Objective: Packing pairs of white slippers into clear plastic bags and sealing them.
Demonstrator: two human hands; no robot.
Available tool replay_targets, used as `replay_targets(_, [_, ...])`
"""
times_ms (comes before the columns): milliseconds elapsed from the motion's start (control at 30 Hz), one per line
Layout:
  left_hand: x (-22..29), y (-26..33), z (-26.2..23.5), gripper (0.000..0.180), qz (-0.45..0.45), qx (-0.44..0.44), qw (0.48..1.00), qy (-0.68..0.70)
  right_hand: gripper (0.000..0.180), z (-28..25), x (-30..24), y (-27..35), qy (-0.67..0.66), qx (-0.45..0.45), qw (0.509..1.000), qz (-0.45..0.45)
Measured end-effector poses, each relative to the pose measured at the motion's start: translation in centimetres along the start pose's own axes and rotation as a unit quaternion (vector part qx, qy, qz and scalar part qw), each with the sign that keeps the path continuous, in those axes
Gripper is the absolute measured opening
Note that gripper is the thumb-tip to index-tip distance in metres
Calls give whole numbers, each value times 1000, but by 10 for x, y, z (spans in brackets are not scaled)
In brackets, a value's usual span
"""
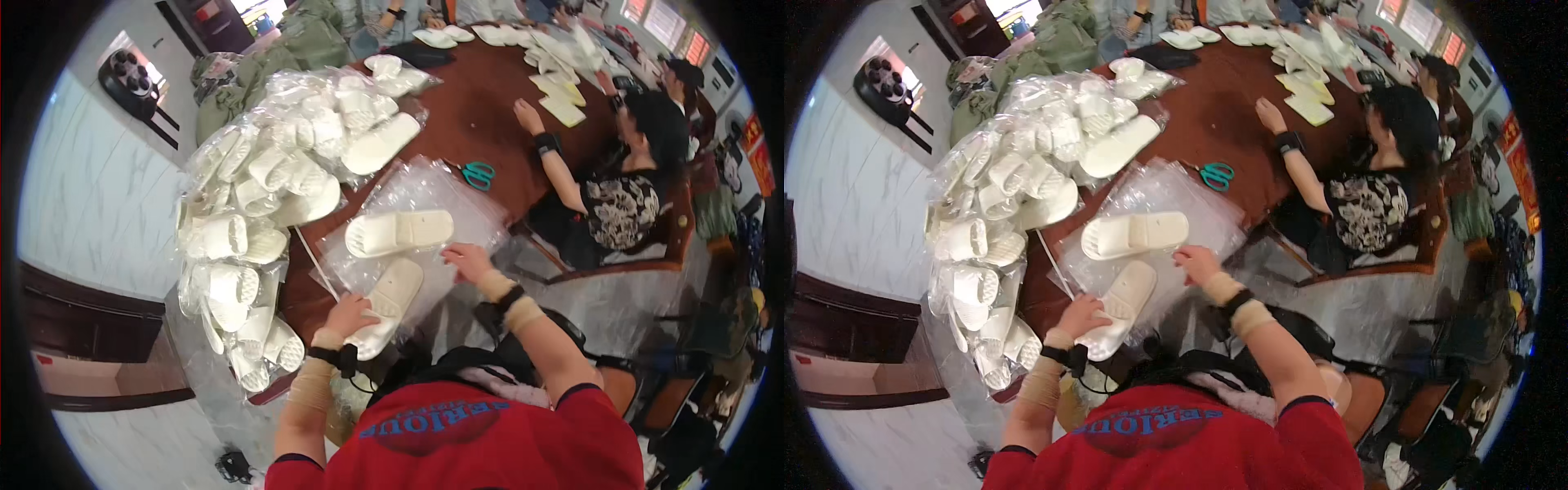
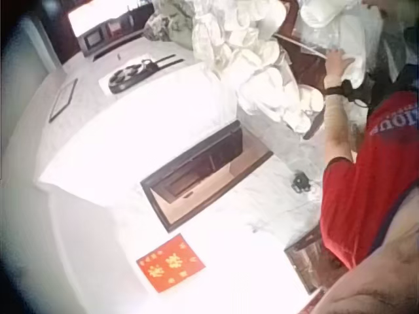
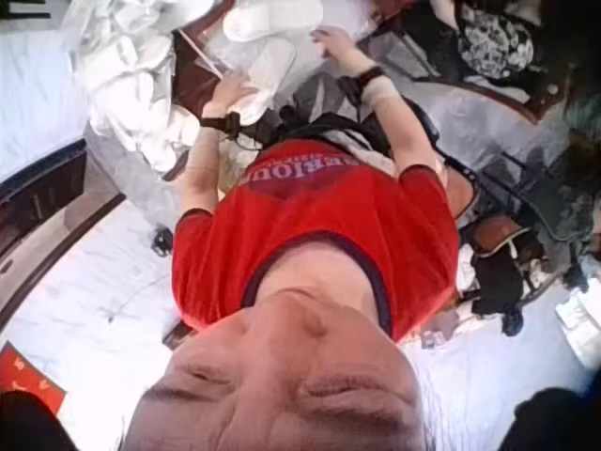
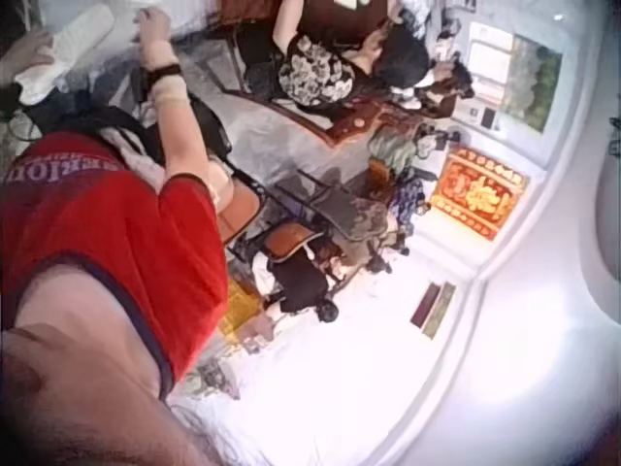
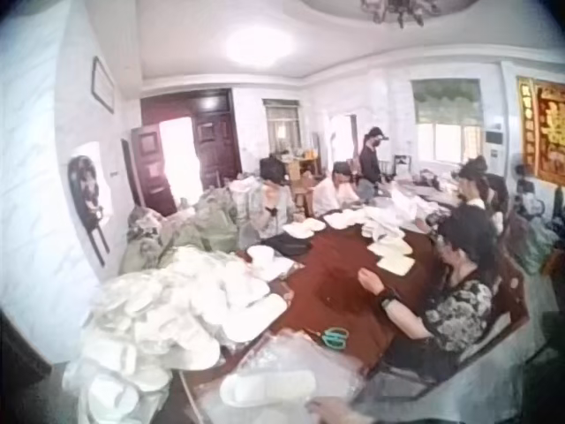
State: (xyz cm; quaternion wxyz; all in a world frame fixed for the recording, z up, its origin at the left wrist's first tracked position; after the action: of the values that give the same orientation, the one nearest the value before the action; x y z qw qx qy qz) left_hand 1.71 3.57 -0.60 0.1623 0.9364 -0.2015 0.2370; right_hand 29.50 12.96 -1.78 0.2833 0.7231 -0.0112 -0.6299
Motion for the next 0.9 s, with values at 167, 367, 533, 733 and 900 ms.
replay_targets(167, [-6, 17, -23, 32, 10, 4, 1000, 13, 38, 77, -27, -87, -98, 45, 991, 77])
replay_targets(367, [21, 15, -63, 34, 31, 27, 997, 59, 21, 73, -50, -131, -62, -58, 992, 88])
replay_targets(533, [3, 2, -31, 31, -31, -29, 999, -20, 37, 113, -72, -153, -133, -98, 975, 147])
replay_targets(733, [22, -9, -30, 31, -138, -52, 988, -50, 38, 125, -65, -170, -347, -173, 894, 223])
replay_targets(900, [70, -21, -82, 25, -74, -32, 987, -137, 48, 43, -161, -121, -213, -297, 920, 140])
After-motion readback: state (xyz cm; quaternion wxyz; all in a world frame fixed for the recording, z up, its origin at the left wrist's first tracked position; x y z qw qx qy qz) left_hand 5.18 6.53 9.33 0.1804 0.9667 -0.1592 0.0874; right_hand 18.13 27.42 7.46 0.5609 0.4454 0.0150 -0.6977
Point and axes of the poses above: each hand's wrist, its own y-axis away from the middle knuckle, its own z-axis out of the palm, x = y × z, the point moved 4 cm from there along -y, towards the middle knuckle, and after that the axes turned 4 degrees about -x, right-handed, at the moved point
